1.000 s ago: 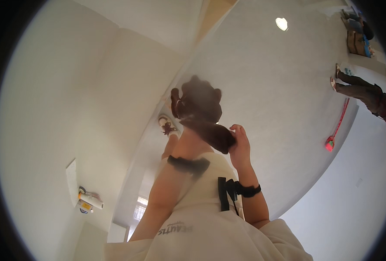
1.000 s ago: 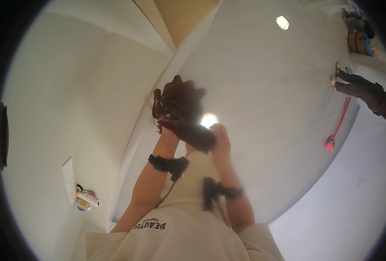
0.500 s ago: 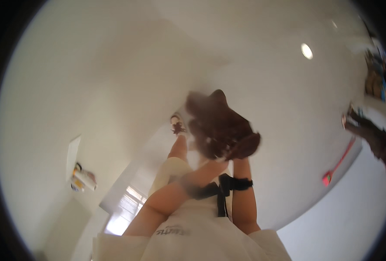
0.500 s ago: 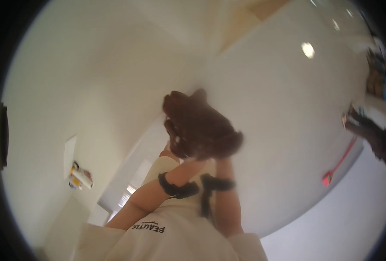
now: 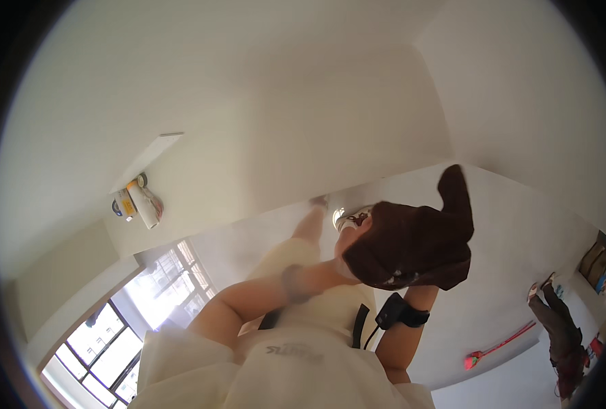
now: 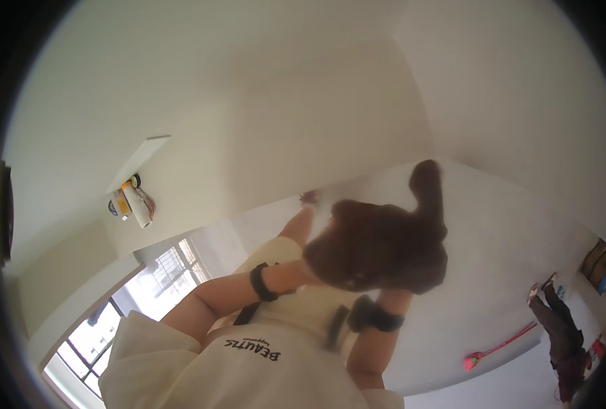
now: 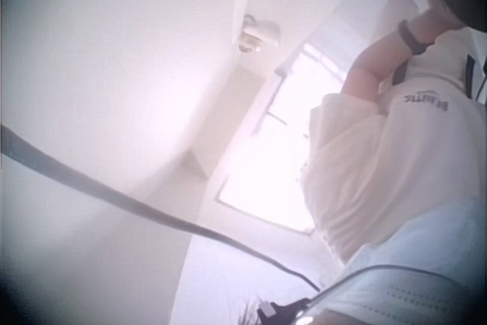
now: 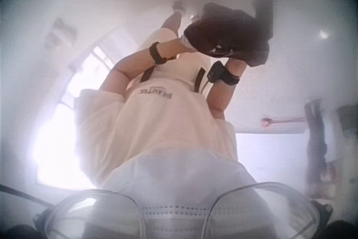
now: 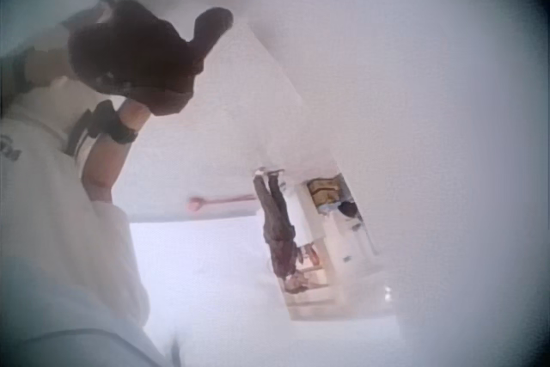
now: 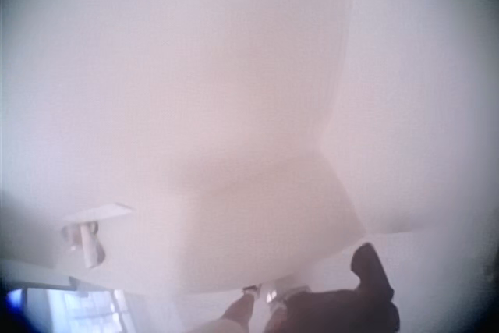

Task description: The person wipes a white wall-mounted shelf with a dark cloth, moving items such as tape rolls and a plastic bottle aside to reach the surface. They continue wiping different sections of the shelf and the wall area above it.

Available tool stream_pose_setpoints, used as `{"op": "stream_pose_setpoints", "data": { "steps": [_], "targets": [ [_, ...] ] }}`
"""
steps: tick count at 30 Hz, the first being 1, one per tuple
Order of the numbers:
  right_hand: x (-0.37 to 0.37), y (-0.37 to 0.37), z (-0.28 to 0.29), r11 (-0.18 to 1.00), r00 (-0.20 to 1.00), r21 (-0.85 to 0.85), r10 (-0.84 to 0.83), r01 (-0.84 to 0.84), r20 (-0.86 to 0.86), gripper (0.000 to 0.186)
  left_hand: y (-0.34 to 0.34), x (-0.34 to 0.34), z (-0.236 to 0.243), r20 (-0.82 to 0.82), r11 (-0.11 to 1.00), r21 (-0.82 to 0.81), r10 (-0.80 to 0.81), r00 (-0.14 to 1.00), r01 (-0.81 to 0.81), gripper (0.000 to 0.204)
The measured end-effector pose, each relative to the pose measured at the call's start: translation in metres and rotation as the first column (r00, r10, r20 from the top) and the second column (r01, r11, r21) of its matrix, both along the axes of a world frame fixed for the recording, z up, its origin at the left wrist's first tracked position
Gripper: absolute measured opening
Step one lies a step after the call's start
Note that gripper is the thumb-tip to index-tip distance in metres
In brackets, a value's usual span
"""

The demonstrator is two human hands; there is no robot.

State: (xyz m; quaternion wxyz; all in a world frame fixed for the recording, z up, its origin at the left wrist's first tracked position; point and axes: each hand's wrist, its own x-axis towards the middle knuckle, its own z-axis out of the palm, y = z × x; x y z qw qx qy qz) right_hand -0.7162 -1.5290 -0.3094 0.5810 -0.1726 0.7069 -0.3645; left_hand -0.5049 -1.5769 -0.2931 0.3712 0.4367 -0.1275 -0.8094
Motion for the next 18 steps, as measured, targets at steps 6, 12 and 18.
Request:
{"op": "stream_pose_setpoints", "data": {
  "steps": [6, 12, 18],
  "targets": [
    [0.053, -0.039, 0.016, 0.962, 0.966, -0.087, 0.257, -0.258, -0.024, 0.045, 0.002, 0.021, 0.006, -0.001, 0.996, 0.0, 0.09, 0.996, -0.09, 0.046],
    [0.119, -0.072, -0.002, 0.79, 0.815, -0.231, 0.579, -0.568, -0.024, 0.047, 0.027, 0.076, 0.015, 0.129, 0.947, 0.038, 0.312, 0.941, -0.319, 0.046],
    [0.175, -0.062, 0.018, 0.586, 0.572, -0.241, 0.81, -0.774, 0.133, 0.048, 0.083, 0.173, 0.02, 0.435, 0.753, -0.024, 0.6, 0.671, -0.658, 0.045]
  ]
}}
